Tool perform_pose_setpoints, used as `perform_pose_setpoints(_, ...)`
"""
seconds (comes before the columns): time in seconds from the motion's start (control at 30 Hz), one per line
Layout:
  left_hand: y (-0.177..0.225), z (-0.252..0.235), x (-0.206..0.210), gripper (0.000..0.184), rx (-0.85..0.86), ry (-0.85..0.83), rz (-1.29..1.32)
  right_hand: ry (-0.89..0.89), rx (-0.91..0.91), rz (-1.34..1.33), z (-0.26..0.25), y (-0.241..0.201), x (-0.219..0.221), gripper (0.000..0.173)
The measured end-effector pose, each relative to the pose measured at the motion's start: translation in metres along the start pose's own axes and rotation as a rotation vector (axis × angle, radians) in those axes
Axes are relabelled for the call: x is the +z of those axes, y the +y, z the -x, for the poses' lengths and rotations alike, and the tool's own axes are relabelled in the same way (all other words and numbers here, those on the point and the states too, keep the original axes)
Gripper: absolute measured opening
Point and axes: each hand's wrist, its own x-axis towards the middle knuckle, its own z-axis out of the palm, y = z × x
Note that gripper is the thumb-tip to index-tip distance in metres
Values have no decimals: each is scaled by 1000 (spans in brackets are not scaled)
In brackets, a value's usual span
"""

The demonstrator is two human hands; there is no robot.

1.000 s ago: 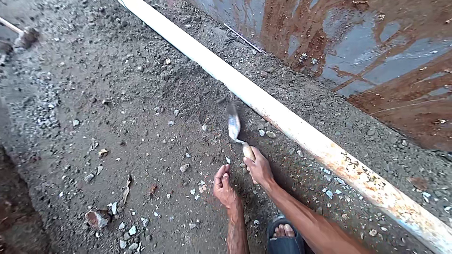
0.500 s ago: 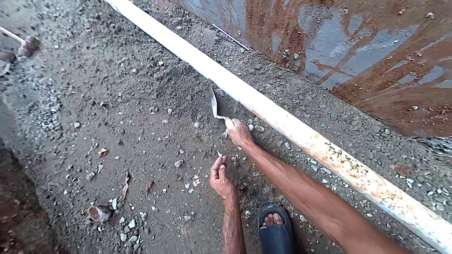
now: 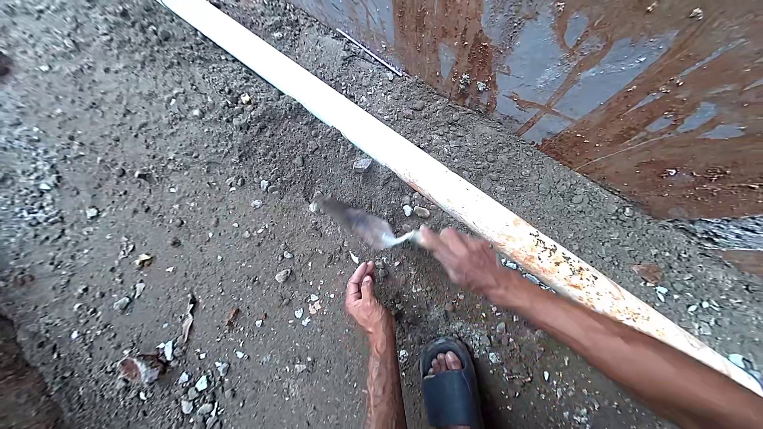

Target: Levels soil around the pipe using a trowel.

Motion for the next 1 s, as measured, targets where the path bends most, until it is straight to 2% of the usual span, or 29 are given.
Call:
perform_pose_setpoints(0.03, 2, 1, 1, 30, -1, -3, 2, -224, 137, 20, -12, 11, -12, 54)
perform_pose_setpoints(0.07, 3, 1, 2, 31, 5, -5, 8, -365, 249, 43, -24, 20, -21, 57)
perform_pose_setpoints(0.13, 4, 0, 4, 31, 22, -11, 15, -452, 308, 50, -36, 23, -36, 58)
perform_pose_setpoints(0.27, -2, 3, 1, 32, 24, -5, 15, -345, 66, 27, -16, 20, -37, 54)
perform_pose_setpoints(0.4, 2, 7, 0, 32, 14, -4, 9, -544, 261, 96, -34, 27, -50, 57)
perform_pose_setpoints(0.53, 7, 11, -2, 32, 26, 4, 5, -361, 86, 98, -30, 18, -46, 56)
perform_pose_setpoints(0.67, 19, 27, -14, 32, 23, 59, 3, -505, 243, 146, -57, 31, -54, 56)
perform_pose_setpoints(0.77, 21, 52, -39, 33, -8, 82, -57, -442, 143, 147, -49, 31, -51, 59)
perform_pose_setpoints(0.87, 28, 76, -65, 33, -61, 147, -95, -504, 220, 92, -63, 41, -52, 57)
perform_pose_setpoints(0.93, 34, 94, -80, 33, -111, 213, -106, -476, 205, 118, -72, 31, -60, 51)
perform_pose_setpoints(1.0, 42, 114, -96, 33, -170, 260, -123, -434, 156, 108, -77, 9, -69, 54)
